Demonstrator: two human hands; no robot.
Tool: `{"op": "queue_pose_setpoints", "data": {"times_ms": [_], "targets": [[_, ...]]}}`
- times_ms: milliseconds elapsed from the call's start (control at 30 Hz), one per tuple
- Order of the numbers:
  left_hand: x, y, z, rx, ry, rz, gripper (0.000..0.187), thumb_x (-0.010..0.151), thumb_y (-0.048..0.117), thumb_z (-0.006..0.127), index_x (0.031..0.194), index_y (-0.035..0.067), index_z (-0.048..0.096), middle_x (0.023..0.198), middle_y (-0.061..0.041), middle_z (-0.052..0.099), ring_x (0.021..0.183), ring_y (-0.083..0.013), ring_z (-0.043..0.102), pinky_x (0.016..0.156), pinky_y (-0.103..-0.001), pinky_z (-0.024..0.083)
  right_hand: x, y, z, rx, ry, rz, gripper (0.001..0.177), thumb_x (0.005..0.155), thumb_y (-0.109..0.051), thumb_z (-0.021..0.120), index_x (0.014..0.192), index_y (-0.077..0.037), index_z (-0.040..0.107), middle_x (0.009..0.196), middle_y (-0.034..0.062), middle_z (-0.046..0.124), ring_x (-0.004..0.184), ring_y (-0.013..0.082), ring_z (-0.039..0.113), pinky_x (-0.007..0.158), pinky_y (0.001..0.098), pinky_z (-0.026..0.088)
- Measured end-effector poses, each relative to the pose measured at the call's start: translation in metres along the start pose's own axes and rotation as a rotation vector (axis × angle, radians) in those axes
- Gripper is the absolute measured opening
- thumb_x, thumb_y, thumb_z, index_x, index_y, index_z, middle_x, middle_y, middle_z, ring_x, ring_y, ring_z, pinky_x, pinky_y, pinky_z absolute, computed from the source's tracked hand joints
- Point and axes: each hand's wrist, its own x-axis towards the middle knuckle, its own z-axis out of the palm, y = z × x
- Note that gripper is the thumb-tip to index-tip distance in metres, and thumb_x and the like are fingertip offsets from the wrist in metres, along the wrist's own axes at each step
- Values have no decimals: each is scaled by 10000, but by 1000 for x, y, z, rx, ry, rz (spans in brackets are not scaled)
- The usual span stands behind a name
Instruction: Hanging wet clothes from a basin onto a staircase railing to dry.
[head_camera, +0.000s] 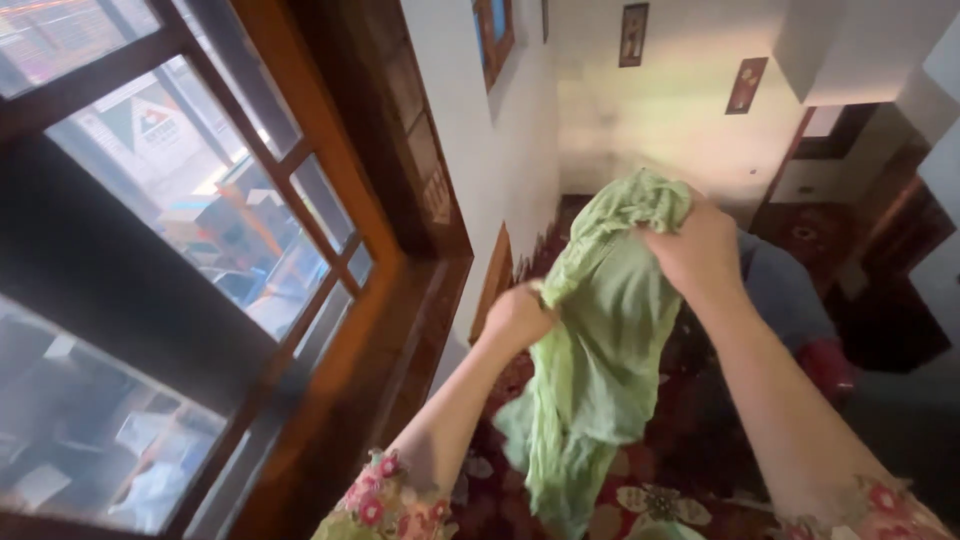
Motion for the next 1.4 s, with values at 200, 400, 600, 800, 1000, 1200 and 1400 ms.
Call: {"op": "queue_pose_setpoints", "data": {"times_ms": [200, 400, 600, 800, 1000, 1200, 1400], "targets": [[44, 6, -76, 201, 136, 62, 373, 913, 299, 563, 1258, 212, 672, 1131, -163, 737, 1056, -388, 685, 866, -507, 550, 6, 28, -19, -82, 69, 182, 448, 851, -339, 810, 1202, -73, 734, 1038, 148, 760, 959, 296, 741, 853, 407, 555], [93, 24, -114, 144, 24, 0, 386, 962, 278, 444, 1266, 175, 656, 1151, -180, 719, 1058, -418, 705, 846, -556, 589, 25, 60, -13, -137, 48, 400, 488, 862, -431, 822, 1189, -76, 748, 1021, 136, 762, 930, 288, 731, 826, 406, 539], [161, 13, -91, -788, -164, -317, 433, 1025, 364, 365, 1290, 130, 616, 1197, -88, 701, 1090, -284, 663, 891, -535, 540, 41, 88, 3, 433, -339, 418, 591, 783, -366, 798, 1288, -83, 678, 1207, 82, 734, 1102, 205, 680, 944, 348, 500], [198, 36, -80, -1470, -449, 6, 420, 1024, 364, 443, 1186, 59, 683, 1135, -75, 733, 1041, -228, 699, 940, -401, 567, 77, 153, 56, 733, -703, 421, 563, 931, -418, 718, 1325, -18, 680, 1268, 153, 737, 1221, 324, 652, 1029, 435, 499], [241, 39, -68, -1314, -717, 525, 352, 1030, 322, 610, 1051, -24, 670, 1044, -91, 690, 997, -203, 654, 932, -349, 527, 117, 170, 125, 396, -277, -47, 923, 692, -181, 865, 1506, -15, 462, 1446, 120, 519, 1355, 270, 488, 1096, 402, 411], [252, 57, -118, -1121, -907, 656, 383, 866, 225, 835, 1129, 44, 623, 1290, -97, 574, 1225, -248, 581, 1103, -385, 466, 135, 194, 140, 411, -546, 196, 697, 687, -48, 827, 1355, -14, 633, 1207, 84, 726, 1127, 232, 675, 988, 373, 534], [305, 36, -133, -896, -1078, 587, 642, 825, 187, 915, 1351, 122, 553, 1637, -134, 425, 1511, -294, 426, 1261, -447, 390, 160, 199, 134, 449, -345, 486, 500, 704, -45, 814, 1182, -81, 671, 1062, 83, 760, 964, 202, 720, 853, 374, 576]]}}
